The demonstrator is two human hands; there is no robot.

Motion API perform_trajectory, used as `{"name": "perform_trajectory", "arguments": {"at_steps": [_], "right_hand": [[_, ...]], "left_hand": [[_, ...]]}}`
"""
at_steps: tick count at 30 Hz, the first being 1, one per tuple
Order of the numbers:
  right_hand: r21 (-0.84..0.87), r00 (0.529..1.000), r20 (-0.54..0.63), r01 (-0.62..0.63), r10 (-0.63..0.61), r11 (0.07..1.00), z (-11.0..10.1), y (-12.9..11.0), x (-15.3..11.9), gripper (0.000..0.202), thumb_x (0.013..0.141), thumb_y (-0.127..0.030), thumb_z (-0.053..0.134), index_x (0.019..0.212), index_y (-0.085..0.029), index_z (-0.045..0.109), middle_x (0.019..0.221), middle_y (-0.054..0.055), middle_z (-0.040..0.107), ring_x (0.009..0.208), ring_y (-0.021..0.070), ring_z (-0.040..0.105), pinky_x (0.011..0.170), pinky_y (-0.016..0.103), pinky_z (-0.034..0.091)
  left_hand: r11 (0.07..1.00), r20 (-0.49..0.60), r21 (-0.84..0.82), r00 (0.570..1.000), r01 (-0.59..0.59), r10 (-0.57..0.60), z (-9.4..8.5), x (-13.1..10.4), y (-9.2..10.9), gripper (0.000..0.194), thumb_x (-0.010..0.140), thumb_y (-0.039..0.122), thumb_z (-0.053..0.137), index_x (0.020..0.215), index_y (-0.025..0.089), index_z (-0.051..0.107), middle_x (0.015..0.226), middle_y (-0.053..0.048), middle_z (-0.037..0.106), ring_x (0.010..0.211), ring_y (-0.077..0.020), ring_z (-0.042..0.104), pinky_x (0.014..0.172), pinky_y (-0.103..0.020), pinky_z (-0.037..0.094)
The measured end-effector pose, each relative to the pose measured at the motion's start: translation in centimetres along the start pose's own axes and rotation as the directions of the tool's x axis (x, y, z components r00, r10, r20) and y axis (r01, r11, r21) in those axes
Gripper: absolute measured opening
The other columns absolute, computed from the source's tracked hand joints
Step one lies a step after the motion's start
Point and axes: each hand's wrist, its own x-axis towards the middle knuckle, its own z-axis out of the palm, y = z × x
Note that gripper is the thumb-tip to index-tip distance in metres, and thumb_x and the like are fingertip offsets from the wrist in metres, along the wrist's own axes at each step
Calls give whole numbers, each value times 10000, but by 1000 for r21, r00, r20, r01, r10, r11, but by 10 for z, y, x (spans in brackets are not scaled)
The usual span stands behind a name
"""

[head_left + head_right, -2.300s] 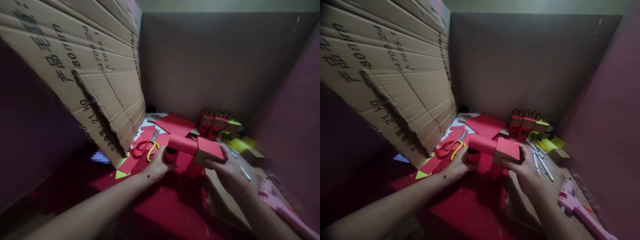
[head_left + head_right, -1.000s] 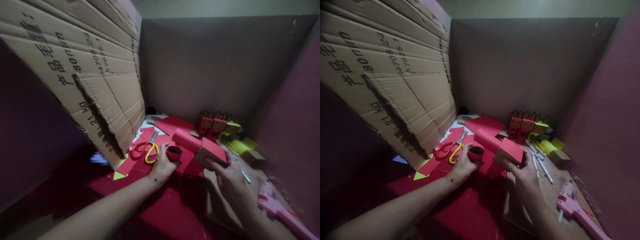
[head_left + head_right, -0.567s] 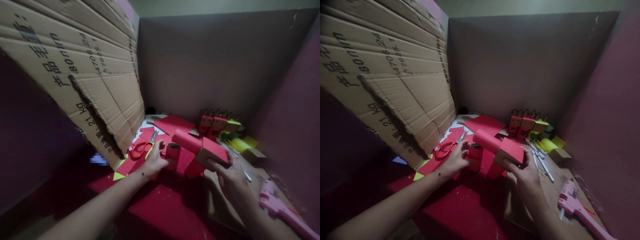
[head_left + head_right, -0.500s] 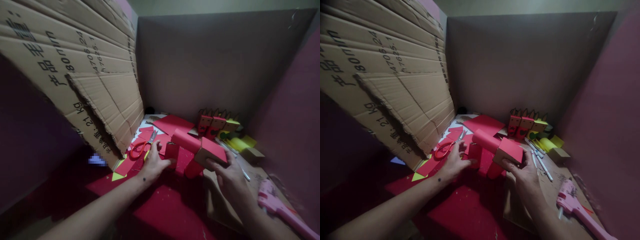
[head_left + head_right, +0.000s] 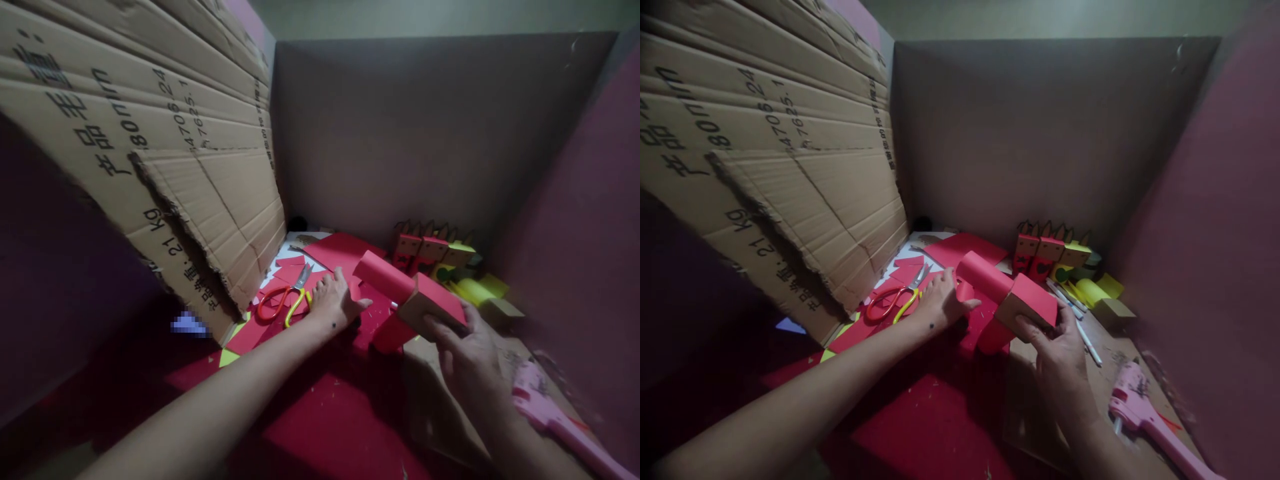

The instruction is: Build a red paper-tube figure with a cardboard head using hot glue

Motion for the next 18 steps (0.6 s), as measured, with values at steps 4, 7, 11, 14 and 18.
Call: {"name": "perform_trajectory", "arguments": {"at_steps": [4, 7, 11, 14, 18], "right_hand": [[32, 999, 31, 12, -13, 999, -6, 3, 2, 504, 600, -299, 774, 1049, -213, 562, 982, 47, 681, 890, 225, 646, 792, 343, 525], [29, 999, 29, 15, -15, 999, -10, 7, 4, 518, 609, -316, 790, 1062, -216, 559, 955, 36, 677, 870, 209, 644, 782, 326, 521], [82, 999, 37, 36, -39, 996, -12, 11, 8, 524, 611, -308, 796, 1066, -218, 554, 961, 35, 672, 858, 199, 637, 763, 315, 518], [93, 998, 40, 53, -56, 994, -13, 13, 10, 519, 626, -298, 791, 1080, -222, 550, 969, 32, 667, 870, 198, 629, 776, 318, 508], [101, 997, 43, 53, -57, 994, -14, 13, 8, 512, 624, -300, 794, 1071, -223, 557, 951, 25, 667, 856, 187, 620, 777, 306, 497]], "left_hand": [[1000, 120, 3, 992, -28, 27, 1, 11, 11, 826, 572, 360, 804, 1250, 68, 432, 1161, -286, 580, 1112, -445, 543, 883, -487, 417], [998, 211, -47, 976, -52, 61, 5, 13, 5, 847, 543, 294, 799, 1265, 65, 421, 1046, -253, 649, 1015, -422, 606, 785, -438, 459], [982, 264, -145, 952, -118, 153, -4, 9, -12, 743, 576, 259, 751, 1246, 115, 463, 1096, -210, 642, 1004, -387, 606, 758, -409, 462], [941, 388, -286, 877, -180, 285, -22, 3, -24, 447, 663, 359, 696, 1060, 170, 610, 987, -88, 692, 877, -268, 654, 687, -303, 485], [898, 534, -362, 734, -250, 419, -38, 1, -34, 284, 614, 290, 718, 883, 200, 716, 842, -28, 694, 751, -223, 649, 633, -271, 479]]}}
